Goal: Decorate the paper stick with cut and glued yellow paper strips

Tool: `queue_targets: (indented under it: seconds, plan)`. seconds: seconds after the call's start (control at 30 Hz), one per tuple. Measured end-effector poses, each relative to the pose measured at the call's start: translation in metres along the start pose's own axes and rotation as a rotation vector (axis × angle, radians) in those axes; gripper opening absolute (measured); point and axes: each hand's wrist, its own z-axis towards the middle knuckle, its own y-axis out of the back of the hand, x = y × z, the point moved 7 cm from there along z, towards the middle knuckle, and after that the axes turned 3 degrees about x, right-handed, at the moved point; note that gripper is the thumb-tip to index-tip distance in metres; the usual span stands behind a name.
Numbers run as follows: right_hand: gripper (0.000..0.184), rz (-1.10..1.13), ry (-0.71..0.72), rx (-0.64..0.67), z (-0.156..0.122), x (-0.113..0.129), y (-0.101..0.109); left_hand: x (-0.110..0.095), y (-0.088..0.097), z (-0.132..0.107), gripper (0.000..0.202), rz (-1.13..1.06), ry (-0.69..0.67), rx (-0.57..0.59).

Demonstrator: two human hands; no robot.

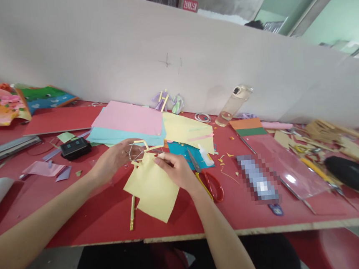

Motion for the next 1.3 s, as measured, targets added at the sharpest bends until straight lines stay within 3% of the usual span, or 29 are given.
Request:
queue_targets:
  seconds: [0.17, 0.37, 0.6, 1.0, 1.3]
  plan:
    - [0.034, 0.206, -0.11, 0.079, 0.0, -0.01, -0.003, -0.001, -0.005, -0.001, 0.033, 0.113, -0.037, 0.074]
    - [0.033, 0.4, -0.168, 0.02, 0.003, -0.018, -0.001, -0.002, -0.012, -0.004, 0.034, 0.043, 0.035, 0.098]
    - [0.033, 0.352, -0.143, -0.064, 0.005, -0.019, 0.005, 0.012, -0.012, -0.003, 0.054, 0.114, 0.134, 0.126]
    - [0.031, 0.203, -0.013, -0.07, 0.004, -0.008, 0.0, 0.004, -0.004, -0.001, 0.028, 0.309, 0.002, 0.015]
    - [0.031, 0.214, -0.067, -0.071, 0.004, -0.016, -0.005, -0.015, -0.005, -0.006, 0.013, 0.62, -0.141, -0.118]
